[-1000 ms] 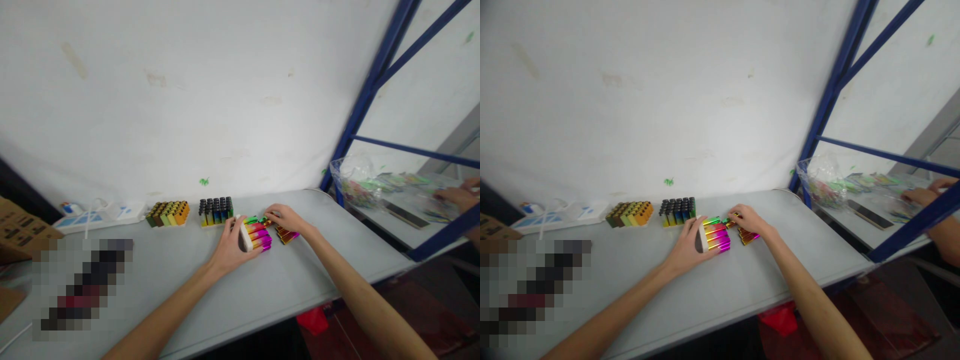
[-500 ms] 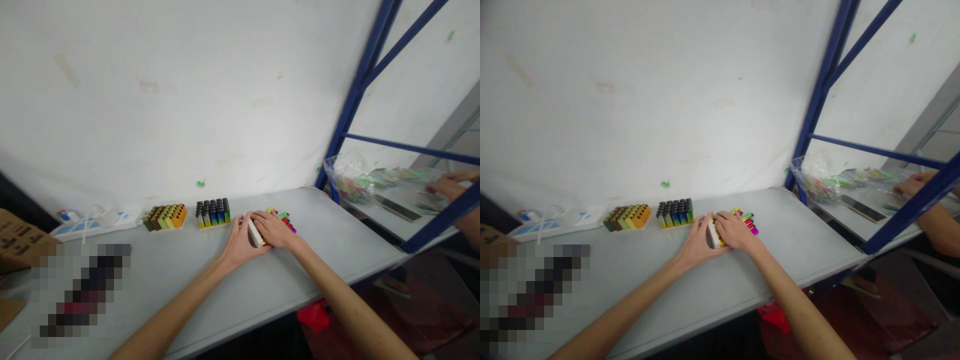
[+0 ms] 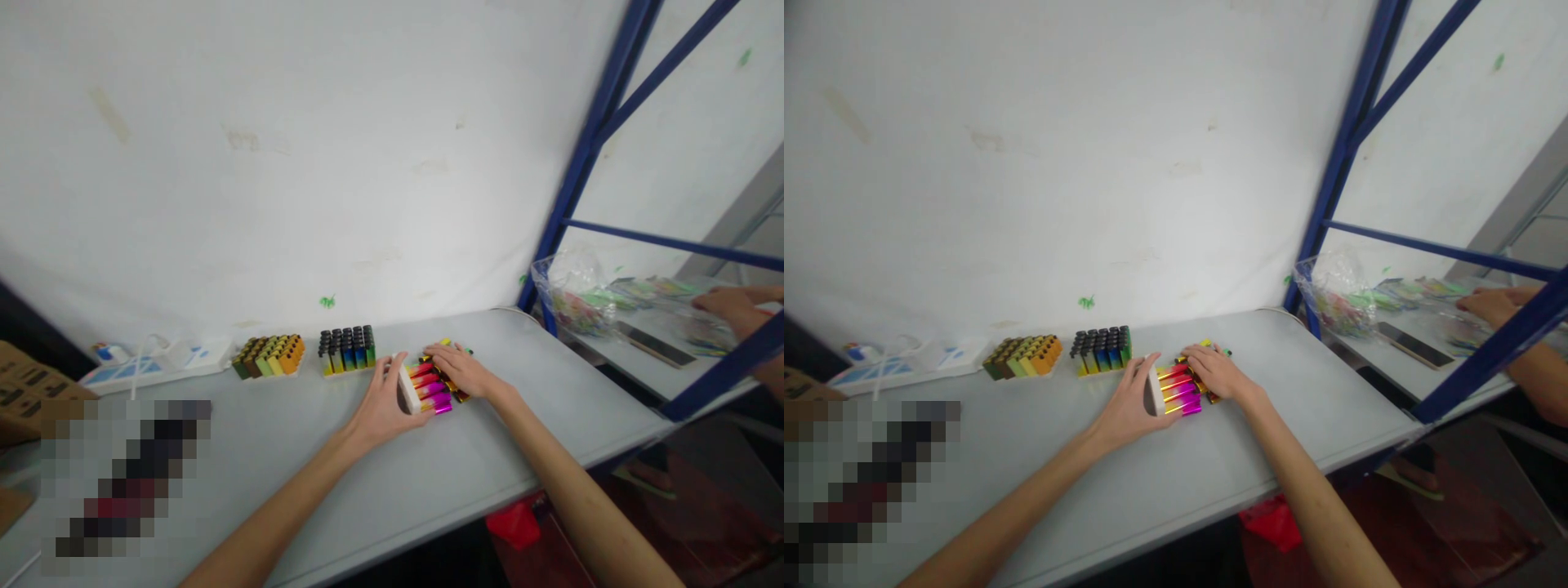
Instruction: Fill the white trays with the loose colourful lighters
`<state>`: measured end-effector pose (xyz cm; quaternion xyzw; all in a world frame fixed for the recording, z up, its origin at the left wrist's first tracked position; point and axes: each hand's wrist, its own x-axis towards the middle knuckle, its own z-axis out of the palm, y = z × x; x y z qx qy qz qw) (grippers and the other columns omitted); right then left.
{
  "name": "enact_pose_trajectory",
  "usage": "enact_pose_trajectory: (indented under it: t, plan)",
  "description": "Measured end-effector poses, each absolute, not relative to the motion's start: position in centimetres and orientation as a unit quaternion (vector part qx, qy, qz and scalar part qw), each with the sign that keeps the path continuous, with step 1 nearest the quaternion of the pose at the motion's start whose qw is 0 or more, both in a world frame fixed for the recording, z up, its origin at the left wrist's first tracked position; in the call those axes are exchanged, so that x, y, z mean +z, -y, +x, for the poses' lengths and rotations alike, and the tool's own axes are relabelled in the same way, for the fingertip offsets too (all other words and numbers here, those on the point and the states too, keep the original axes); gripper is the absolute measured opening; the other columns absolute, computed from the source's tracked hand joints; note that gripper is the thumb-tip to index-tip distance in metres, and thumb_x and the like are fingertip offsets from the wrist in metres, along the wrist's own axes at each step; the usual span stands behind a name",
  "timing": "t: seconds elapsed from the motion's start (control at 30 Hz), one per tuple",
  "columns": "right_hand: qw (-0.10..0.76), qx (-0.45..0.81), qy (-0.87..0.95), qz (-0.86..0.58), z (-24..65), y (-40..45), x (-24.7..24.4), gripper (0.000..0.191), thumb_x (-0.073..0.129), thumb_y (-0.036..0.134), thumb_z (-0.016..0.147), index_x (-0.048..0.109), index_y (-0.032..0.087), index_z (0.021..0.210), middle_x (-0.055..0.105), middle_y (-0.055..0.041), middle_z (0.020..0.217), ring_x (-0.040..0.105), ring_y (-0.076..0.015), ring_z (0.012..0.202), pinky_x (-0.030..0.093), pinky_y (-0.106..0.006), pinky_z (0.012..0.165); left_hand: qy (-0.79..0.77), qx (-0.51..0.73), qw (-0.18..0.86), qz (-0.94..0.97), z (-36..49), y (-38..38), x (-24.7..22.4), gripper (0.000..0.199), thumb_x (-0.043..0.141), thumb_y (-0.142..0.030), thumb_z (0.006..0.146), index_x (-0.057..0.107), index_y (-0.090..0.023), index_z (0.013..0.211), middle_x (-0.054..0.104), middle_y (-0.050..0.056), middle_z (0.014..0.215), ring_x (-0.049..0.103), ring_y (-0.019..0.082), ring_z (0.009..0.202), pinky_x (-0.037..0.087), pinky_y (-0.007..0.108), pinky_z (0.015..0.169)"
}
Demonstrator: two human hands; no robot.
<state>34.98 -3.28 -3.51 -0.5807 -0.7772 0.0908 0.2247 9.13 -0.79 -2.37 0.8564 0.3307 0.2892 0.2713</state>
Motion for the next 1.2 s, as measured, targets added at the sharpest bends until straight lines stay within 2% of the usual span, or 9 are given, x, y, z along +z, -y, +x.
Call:
enact_pose_trajectory:
  t: [0.17,0.27,0.37,0.47,0.57,0.67,0.8,1.07,1.2]
  plan:
    - [0.239,0.055,0.778,-0.579,34.7,3.4,-3.2,0.045,0.039,0.034,0.112,0.067,0.018,0.144,0.065,-0.0158,0.152,0.055,-0.0283,0.147,0.036,-0.059,0.126,-0.328,0.287,0.268,0.859,7.9,0.8,-2.0,0.109,0.092,-0.052,0.069,0.038,-0.024,0.160,0.044,0.017,0.152,0.049,0.037,0.148,0.040,0.054,0.128]
    - [0.237,0.056,0.768,-0.592,34.2,3.9,-2.4,0.046,0.035,0.035,0.114,0.073,0.020,0.134,0.066,-0.0156,0.151,0.057,-0.0292,0.145,0.029,-0.066,0.128,-0.332,0.297,0.271,0.853,7.8,0.9,-2.1,0.110,0.092,-0.055,0.070,0.038,-0.027,0.160,0.044,0.015,0.151,0.048,0.037,0.149,0.040,0.054,0.128]
    - [0.250,0.043,0.738,-0.625,32.8,4.5,-1.5,0.048,0.031,0.037,0.116,0.070,0.021,0.139,0.064,-0.0149,0.154,0.053,-0.0308,0.149,0.018,-0.075,0.128,-0.343,0.303,0.280,0.844,8.4,1.0,-2.5,0.115,0.093,-0.059,0.068,0.036,-0.025,0.161,0.041,0.015,0.153,0.047,0.037,0.150,0.038,0.053,0.129]
    - [0.264,0.013,0.735,-0.625,30.4,5.0,-0.9,0.048,0.030,0.032,0.115,0.066,0.018,0.143,0.063,-0.0162,0.154,0.053,-0.0295,0.149,0.016,-0.072,0.130,-0.339,0.309,0.283,0.842,9.0,0.8,-2.9,0.121,0.095,-0.061,0.064,0.034,-0.025,0.163,0.040,0.016,0.156,0.046,0.038,0.151,0.037,0.053,0.130]
    - [0.231,0.008,0.786,-0.574,27.7,5.4,-1.1,0.047,0.030,0.027,0.114,0.066,0.015,0.143,0.065,-0.0189,0.151,0.056,-0.0289,0.145,0.024,-0.065,0.130,-0.321,0.306,0.279,0.852,8.9,0.5,-3.1,0.127,0.098,-0.056,0.061,0.031,-0.024,0.164,0.038,0.017,0.159,0.043,0.039,0.154,0.035,0.054,0.132]
    - [0.203,0.003,0.809,-0.552,26.4,5.7,-1.8,0.049,0.027,0.026,0.114,0.061,0.014,0.147,0.064,-0.0193,0.152,0.053,-0.0292,0.147,0.029,-0.061,0.128,-0.295,0.290,0.276,0.868,8.1,0.1,-2.8,0.123,0.096,-0.050,0.065,0.030,-0.022,0.165,0.042,0.018,0.160,0.044,0.038,0.154,0.034,0.053,0.133]
    - [0.193,0.000,0.809,-0.555,26.7,5.8,-2.2,0.051,0.023,0.028,0.116,0.056,0.017,0.153,0.061,-0.0181,0.156,0.051,-0.0283,0.148,0.025,-0.065,0.129,-0.281,0.279,0.278,0.875,7.3,-0.2,-2.1,0.116,0.093,-0.050,0.068,0.034,-0.023,0.164,0.049,0.017,0.156,0.049,0.036,0.150,0.037,0.053,0.131]
    - [0.164,0.017,0.808,-0.566,29.0,5.5,-2.2,0.051,0.026,0.032,0.116,0.052,0.021,0.159,0.052,-0.0147,0.165,0.041,-0.0280,0.157,0.028,-0.064,0.128,-0.288,0.273,0.263,0.880,7.1,-0.3,-1.7,0.113,0.094,-0.048,0.065,0.040,-0.024,0.162,0.053,0.015,0.152,0.053,0.037,0.147,0.040,0.052,0.129]
    - [0.145,0.030,0.805,-0.574,30.3,5.0,-2.1,0.052,0.025,0.034,0.117,0.051,0.025,0.161,0.049,-0.0137,0.168,0.039,-0.0302,0.159,0.023,-0.073,0.126,-0.300,0.261,0.259,0.880,6.7,-0.3,-1.8,0.114,0.093,-0.049,0.066,0.039,-0.024,0.162,0.050,0.016,0.154,0.051,0.037,0.148,0.040,0.053,0.129]
